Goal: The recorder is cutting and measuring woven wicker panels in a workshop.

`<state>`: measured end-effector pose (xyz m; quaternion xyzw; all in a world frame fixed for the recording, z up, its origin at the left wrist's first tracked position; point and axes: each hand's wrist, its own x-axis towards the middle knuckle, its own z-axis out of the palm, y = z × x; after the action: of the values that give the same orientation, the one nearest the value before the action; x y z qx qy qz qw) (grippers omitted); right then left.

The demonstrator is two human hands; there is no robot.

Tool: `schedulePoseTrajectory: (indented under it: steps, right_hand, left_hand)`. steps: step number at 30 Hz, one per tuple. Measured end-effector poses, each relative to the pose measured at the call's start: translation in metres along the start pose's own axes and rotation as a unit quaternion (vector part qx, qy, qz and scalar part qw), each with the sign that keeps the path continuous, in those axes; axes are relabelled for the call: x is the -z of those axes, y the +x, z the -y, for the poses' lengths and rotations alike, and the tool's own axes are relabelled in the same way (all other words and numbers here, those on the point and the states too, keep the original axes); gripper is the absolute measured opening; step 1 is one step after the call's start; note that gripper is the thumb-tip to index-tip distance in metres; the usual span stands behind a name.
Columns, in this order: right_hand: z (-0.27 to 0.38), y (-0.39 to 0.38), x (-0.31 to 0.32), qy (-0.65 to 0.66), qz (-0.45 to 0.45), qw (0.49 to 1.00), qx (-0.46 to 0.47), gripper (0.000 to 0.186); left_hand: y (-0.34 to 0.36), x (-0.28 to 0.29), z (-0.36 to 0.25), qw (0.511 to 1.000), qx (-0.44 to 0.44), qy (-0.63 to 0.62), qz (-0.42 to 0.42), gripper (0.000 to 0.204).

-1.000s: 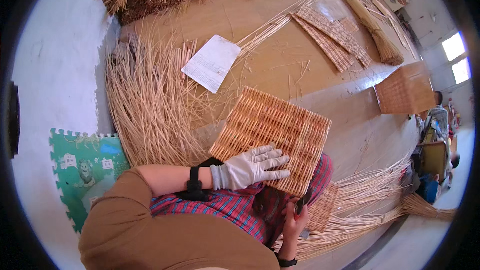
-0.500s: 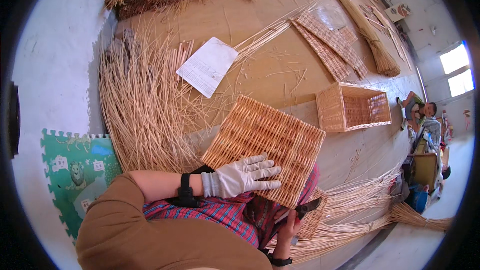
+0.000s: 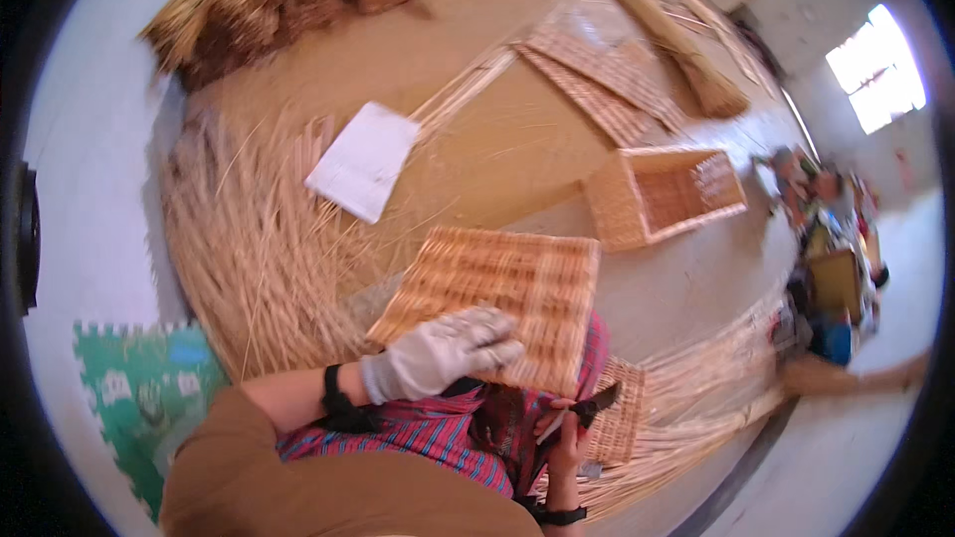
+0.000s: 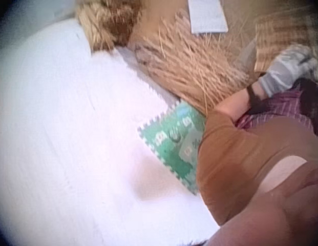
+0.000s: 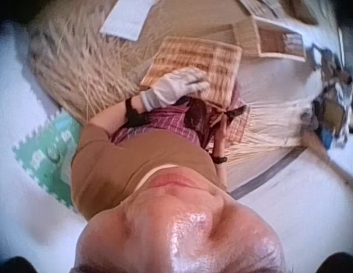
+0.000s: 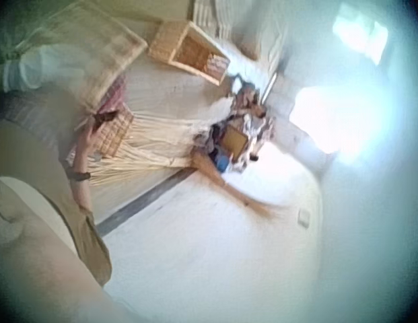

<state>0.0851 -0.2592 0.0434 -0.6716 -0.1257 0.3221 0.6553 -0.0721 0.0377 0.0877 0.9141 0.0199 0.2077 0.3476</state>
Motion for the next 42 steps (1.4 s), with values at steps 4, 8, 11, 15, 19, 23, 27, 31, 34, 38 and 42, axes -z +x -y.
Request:
schedulePoseTrajectory:
  steps: [4, 8, 11, 15, 19, 23, 27, 31, 34, 38, 42]
  right_hand:
    - [0.011, 0.003, -0.011, -0.004, 0.017, 1.0, 0.016, 0.031]
    - [0.017, 0.004, -0.012, 0.005, 0.026, 1.0, 0.015, 0.031]
    - [0.016, 0.007, -0.01, 0.006, 0.031, 0.999, 0.015, 0.031]
    - [0.015, 0.005, -0.008, 0.017, 0.016, 1.0, 0.004, 0.031]
    - [0.01, 0.004, -0.004, 0.024, 0.001, 1.0, 0.002, 0.032]
    - [0.012, 0.007, -0.012, 0.023, 0.012, 1.0, 0.013, 0.032]
    - [0.014, 0.003, -0.008, 0.009, -0.011, 1.0, 0.0, 0.032]
    - [0.009, 0.005, -0.009, 0.012, -0.012, 1.0, 0.001, 0.032]
    - [0.002, 0.001, -0.002, 0.014, -0.04, 0.999, 0.006, 0.037]
    - [0.007, 0.006, -0.003, 0.04, -0.012, 0.999, -0.003, 0.032]
    - [0.008, 0.009, -0.005, 0.025, 0.003, 1.0, 0.003, 0.033]
  left_hand:
    - [0.011, 0.052, 0.026, 0.981, 0.143, -0.019, -0.128, 0.047]
    - [-0.013, 0.047, 0.108, 0.937, 0.311, -0.04, -0.154, 0.046]
    - [-0.043, 0.03, 0.16, 0.912, 0.393, 0.083, -0.08, 0.052]
    - [-0.041, 0.037, 0.193, 0.894, 0.448, 0.007, -0.004, 0.059]
    - [0.015, 0.063, 0.218, 0.896, 0.432, -0.039, -0.092, 0.061]
    - [0.061, 0.104, 0.283, 0.891, 0.27, -0.189, -0.313, 0.063]
    - [0.108, 0.105, 0.278, 0.827, 0.485, -0.127, -0.254, 0.063]
    - [0.066, 0.046, 0.293, 0.899, 0.36, -0.143, -0.203, 0.05]
    - [0.056, 0.002, 0.155, 0.914, 0.289, -0.259, -0.122, 0.042]
    - [0.04, -0.023, 0.028, 0.984, 0.179, 0.011, -0.009, 0.062]
    - [0.045, -0.034, 0.02, 0.977, 0.183, 0.102, 0.037, 0.056]
